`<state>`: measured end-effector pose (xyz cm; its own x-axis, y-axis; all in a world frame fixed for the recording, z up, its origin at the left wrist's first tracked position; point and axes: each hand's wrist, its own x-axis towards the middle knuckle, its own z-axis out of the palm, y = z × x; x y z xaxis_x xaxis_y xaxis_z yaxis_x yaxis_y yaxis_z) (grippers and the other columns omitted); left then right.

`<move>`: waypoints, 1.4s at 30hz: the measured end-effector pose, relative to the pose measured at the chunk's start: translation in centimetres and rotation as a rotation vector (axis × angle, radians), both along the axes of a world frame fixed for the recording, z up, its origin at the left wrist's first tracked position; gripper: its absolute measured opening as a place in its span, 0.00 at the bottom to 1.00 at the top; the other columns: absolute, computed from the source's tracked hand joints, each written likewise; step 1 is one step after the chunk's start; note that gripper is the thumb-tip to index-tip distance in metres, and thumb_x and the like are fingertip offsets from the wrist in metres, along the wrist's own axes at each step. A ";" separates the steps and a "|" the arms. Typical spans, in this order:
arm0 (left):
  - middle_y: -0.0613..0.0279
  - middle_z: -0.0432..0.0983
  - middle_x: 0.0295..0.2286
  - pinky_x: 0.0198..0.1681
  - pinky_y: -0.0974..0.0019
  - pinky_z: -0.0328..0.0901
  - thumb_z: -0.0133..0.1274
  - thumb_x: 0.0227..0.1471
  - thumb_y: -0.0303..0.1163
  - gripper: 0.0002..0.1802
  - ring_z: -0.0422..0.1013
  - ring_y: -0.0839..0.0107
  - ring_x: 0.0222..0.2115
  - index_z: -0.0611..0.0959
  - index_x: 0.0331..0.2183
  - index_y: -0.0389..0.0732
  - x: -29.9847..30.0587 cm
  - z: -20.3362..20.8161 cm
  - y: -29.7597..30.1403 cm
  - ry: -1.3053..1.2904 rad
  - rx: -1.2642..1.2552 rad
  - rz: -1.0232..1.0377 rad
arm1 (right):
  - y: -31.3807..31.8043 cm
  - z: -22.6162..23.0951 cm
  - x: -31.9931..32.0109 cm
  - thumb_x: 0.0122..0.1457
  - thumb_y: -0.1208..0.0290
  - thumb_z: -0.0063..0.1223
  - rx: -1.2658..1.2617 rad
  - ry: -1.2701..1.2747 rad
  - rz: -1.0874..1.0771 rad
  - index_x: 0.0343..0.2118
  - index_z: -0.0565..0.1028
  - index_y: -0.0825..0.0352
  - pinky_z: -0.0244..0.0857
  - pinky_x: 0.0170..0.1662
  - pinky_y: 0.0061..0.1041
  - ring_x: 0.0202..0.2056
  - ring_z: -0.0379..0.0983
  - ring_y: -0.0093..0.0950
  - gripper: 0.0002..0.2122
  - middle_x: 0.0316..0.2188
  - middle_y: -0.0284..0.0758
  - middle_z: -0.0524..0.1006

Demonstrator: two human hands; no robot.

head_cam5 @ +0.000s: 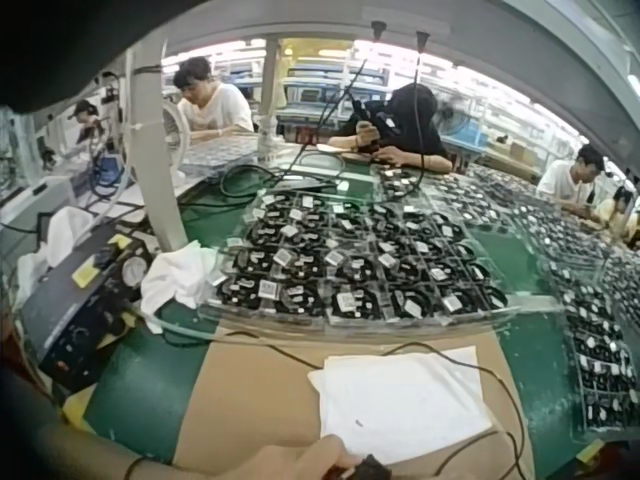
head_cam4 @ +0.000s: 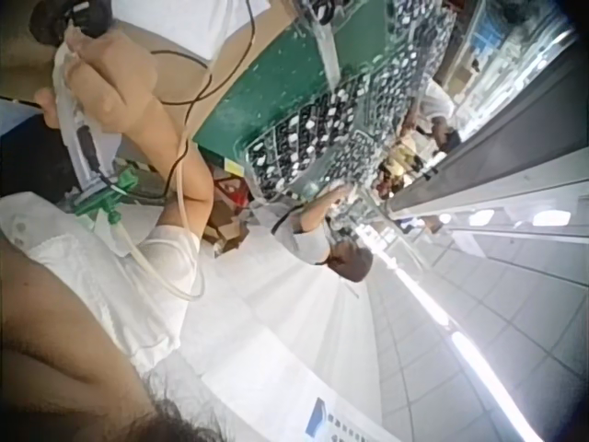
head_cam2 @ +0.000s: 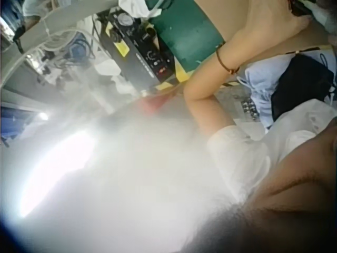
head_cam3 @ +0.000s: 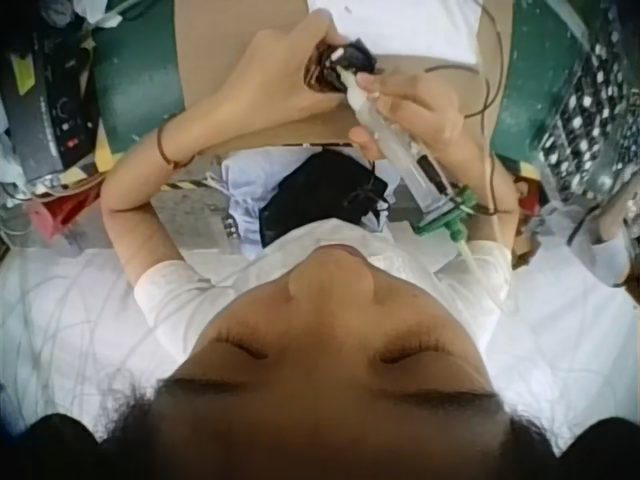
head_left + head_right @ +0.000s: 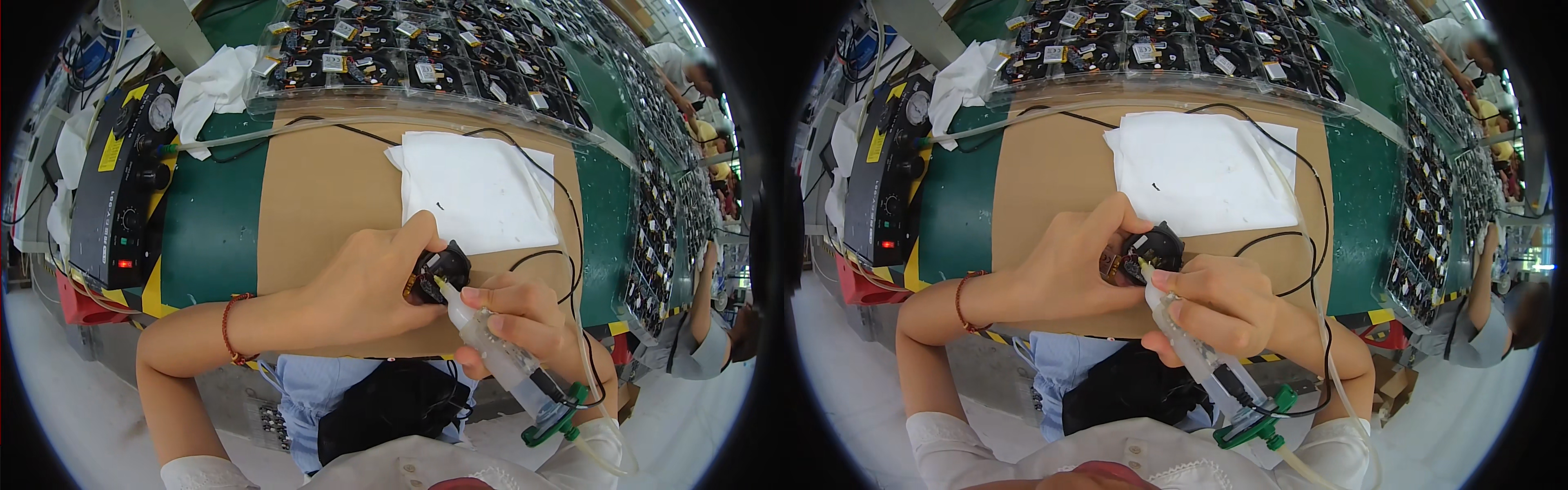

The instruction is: The person picks up a watch component from a tray, applies a substance to its internal parts using a syringe dispenser, and places it back into the tray before repeating the process.

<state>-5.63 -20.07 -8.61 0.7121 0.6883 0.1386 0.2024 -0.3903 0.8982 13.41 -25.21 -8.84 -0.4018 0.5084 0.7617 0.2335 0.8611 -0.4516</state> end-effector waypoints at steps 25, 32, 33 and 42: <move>0.45 0.73 0.23 0.25 0.59 0.65 0.61 0.30 0.24 0.26 0.71 0.49 0.24 0.63 0.32 0.34 0.1 -0.4 0.2 -0.038 -0.150 0.000 | 0.0 -0.3 -0.1 0.39 0.70 0.65 0.028 0.023 0.019 0.30 0.65 0.69 0.66 0.16 0.23 0.16 0.68 0.30 0.19 0.30 0.48 0.73; 0.45 0.73 0.23 0.25 0.60 0.65 0.61 0.30 0.23 0.26 0.72 0.48 0.24 0.63 0.32 0.34 0.1 -0.7 0.3 -0.075 -0.164 -0.002 | -0.1 -0.2 0.0 0.39 0.70 0.64 0.016 0.021 0.018 0.30 0.65 0.69 0.65 0.16 0.23 0.16 0.67 0.30 0.19 0.30 0.48 0.73; 0.45 0.73 0.23 0.26 0.60 0.65 0.61 0.30 0.23 0.26 0.72 0.49 0.25 0.63 0.32 0.34 0.1 -0.6 0.3 -0.068 -0.172 -0.006 | -0.1 -0.3 0.0 0.39 0.70 0.64 0.011 0.024 0.018 0.30 0.65 0.69 0.65 0.16 0.23 0.16 0.67 0.30 0.19 0.30 0.48 0.73; 0.45 0.73 0.23 0.26 0.60 0.65 0.60 0.31 0.22 0.25 0.72 0.50 0.25 0.63 0.31 0.34 0.0 0.0 0.4 -0.044 -0.215 -0.032 | -0.2 0.1 0.2 0.40 0.69 0.63 -0.037 0.016 0.013 0.32 0.64 0.69 0.64 0.15 0.23 0.14 0.66 0.30 0.20 0.30 0.47 0.72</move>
<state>-5.65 -19.62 -8.61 0.7305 0.6825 0.0225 0.1513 -0.1939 0.9693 13.59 -25.42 -8.75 -0.3962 0.5309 0.7491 0.2149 0.8468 -0.4865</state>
